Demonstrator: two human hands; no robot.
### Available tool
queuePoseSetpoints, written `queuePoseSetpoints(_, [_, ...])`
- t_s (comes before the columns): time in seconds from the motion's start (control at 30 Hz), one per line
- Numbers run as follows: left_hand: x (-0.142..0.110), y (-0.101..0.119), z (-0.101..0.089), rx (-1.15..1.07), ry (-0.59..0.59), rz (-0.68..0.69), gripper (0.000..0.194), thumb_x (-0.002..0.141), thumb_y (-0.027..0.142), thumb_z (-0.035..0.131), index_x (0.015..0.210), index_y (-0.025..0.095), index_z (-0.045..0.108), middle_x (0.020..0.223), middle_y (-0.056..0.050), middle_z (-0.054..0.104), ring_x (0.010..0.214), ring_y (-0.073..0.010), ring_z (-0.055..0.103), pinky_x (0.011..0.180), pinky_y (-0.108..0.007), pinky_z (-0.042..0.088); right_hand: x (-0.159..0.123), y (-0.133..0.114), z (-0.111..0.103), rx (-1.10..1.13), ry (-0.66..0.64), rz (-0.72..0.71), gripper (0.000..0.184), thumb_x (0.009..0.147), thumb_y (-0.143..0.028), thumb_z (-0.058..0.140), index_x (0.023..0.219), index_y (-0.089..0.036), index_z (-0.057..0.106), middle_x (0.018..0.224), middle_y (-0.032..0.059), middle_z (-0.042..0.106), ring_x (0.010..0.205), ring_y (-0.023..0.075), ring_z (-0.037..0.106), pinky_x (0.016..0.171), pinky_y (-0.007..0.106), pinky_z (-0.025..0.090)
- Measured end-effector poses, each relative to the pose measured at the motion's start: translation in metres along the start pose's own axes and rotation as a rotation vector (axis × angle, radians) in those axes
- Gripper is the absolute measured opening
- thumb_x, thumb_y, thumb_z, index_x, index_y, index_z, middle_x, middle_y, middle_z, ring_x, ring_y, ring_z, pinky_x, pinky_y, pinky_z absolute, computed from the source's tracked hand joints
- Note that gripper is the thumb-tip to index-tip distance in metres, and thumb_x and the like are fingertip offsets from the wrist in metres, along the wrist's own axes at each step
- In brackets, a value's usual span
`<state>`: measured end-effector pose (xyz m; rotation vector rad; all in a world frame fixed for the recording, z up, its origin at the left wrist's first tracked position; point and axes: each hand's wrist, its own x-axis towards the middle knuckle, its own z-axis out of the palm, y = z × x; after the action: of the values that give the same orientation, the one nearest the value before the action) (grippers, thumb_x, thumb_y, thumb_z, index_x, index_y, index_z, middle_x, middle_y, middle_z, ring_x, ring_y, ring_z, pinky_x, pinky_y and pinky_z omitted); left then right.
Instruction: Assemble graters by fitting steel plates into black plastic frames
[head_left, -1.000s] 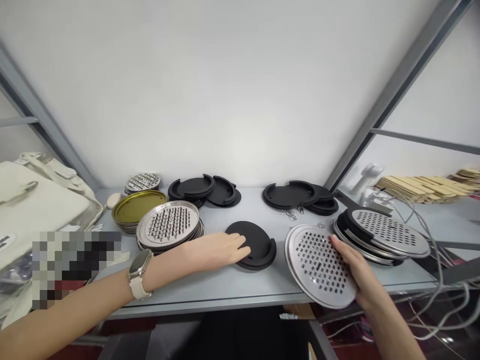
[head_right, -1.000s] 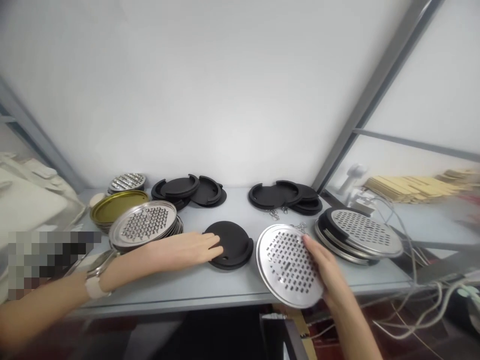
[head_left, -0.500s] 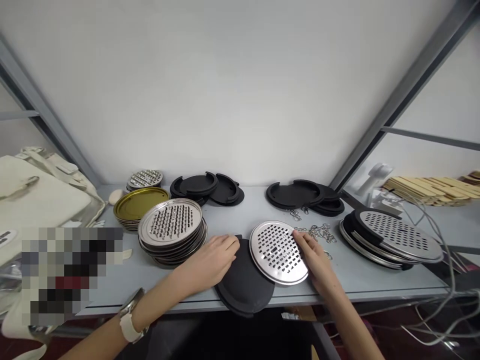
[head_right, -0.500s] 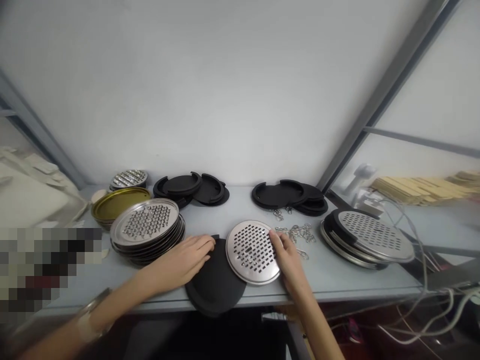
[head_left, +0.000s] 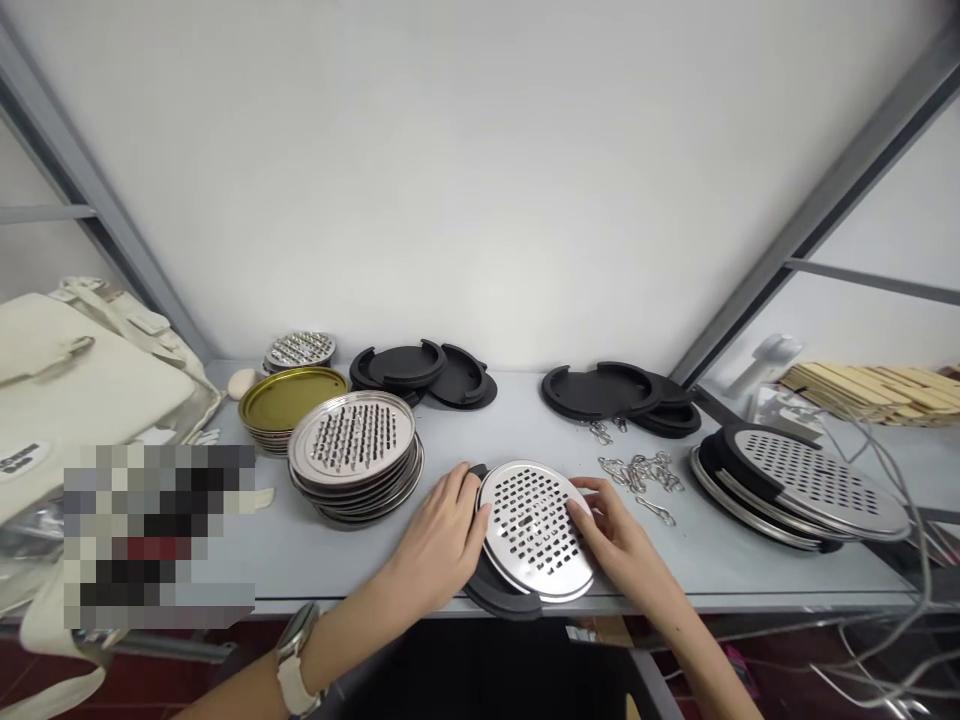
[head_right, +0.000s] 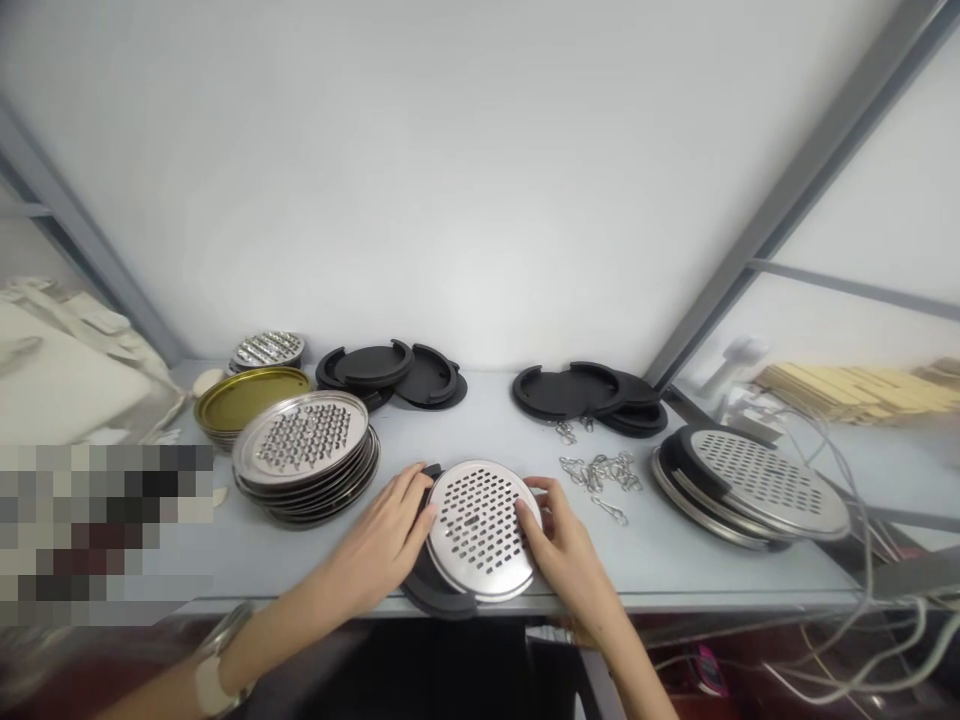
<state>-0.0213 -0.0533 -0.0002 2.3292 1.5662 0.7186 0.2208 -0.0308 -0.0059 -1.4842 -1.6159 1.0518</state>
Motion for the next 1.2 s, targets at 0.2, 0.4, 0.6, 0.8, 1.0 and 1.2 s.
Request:
queuePoseSetpoints(0.2, [-0.002,0.009,0.006,-0.072,0.065,-0.034,0.039,0.099,0.036,0.031,0.132,0.017,0.037,0.135,-0.017,0.044,0.129,-0.0284,0.043,0.104,-0.05,0.042,0.003,0.005,-0.002,0.084,0.009,0.007,0.047,0.086,-0.056,0.053,0.118,-0.024,0.043,0.098,0.0068,0.066,0.081,0.0218,0.066,0.067,0.033,0.053])
queuePoseSetpoints(0.4, [-0.028,0.0,0.0,-0.078,-0.055,0.02,0.081,0.074,0.063,0.063,0.137,0.022,0.034,0.154,-0.018,0.021,0.136,-0.0383,0.031,0.106,-0.057,0.038,0.004,0.008,-0.002,0.141,0.006,-0.001,0.047,0.086,-0.054,0.056,0.118,-0.023,0.043,0.096,0.0067,0.065,0.082,0.0223,0.066,0.067,0.034,0.054])
queuePoseSetpoints(0.6, [-0.04,-0.011,0.002,-0.148,-0.111,0.03,0.062,0.069,0.06,0.071,0.113,0.022,0.049,0.157,-0.013,0.016,0.137,-0.035,0.033,0.108,-0.052,0.039,0.005,0.008,-0.002,0.124,-0.006,-0.007,0.043,0.089,-0.052,0.053,0.12,-0.023,0.043,0.091,0.0044,0.064,0.083,0.0215,0.064,0.068,0.033,0.052])
queuePoseSetpoints(0.8, [-0.035,-0.013,-0.005,-0.262,-0.083,-0.033,0.049,0.072,0.052,0.072,0.107,0.024,0.052,0.156,-0.008,0.017,0.137,-0.0317,0.035,0.108,-0.046,0.041,0.003,0.007,-0.002,0.074,0.008,-0.022,0.043,0.09,-0.052,0.051,0.122,-0.023,0.046,0.097,0.0052,0.066,0.084,0.0211,0.064,0.071,0.032,0.051])
queuePoseSetpoints(1.0, [-0.031,-0.022,-0.005,-0.314,-0.076,-0.093,0.075,0.073,0.049,0.073,0.134,0.029,0.035,0.155,-0.01,0.022,0.142,-0.0302,0.027,0.113,-0.049,0.034,0.003,0.001,0.001,0.016,0.02,-0.069,0.049,0.088,-0.053,0.053,0.126,-0.023,0.049,0.101,0.0057,0.066,0.081,0.0199,0.064,0.069,0.03,0.052])
queuePoseSetpoints(1.2, [-0.032,-0.023,-0.003,-0.423,-0.075,-0.116,0.086,0.072,0.046,0.076,0.14,0.029,0.026,0.153,-0.012,0.027,0.139,-0.0299,0.033,0.114,-0.05,0.032,0.002,-0.005,0.002,-0.102,0.025,-0.09,0.052,0.086,-0.054,0.053,0.129,-0.023,0.052,0.11,0.0072,0.065,0.081,0.0207,0.062,0.07,0.031,0.052])
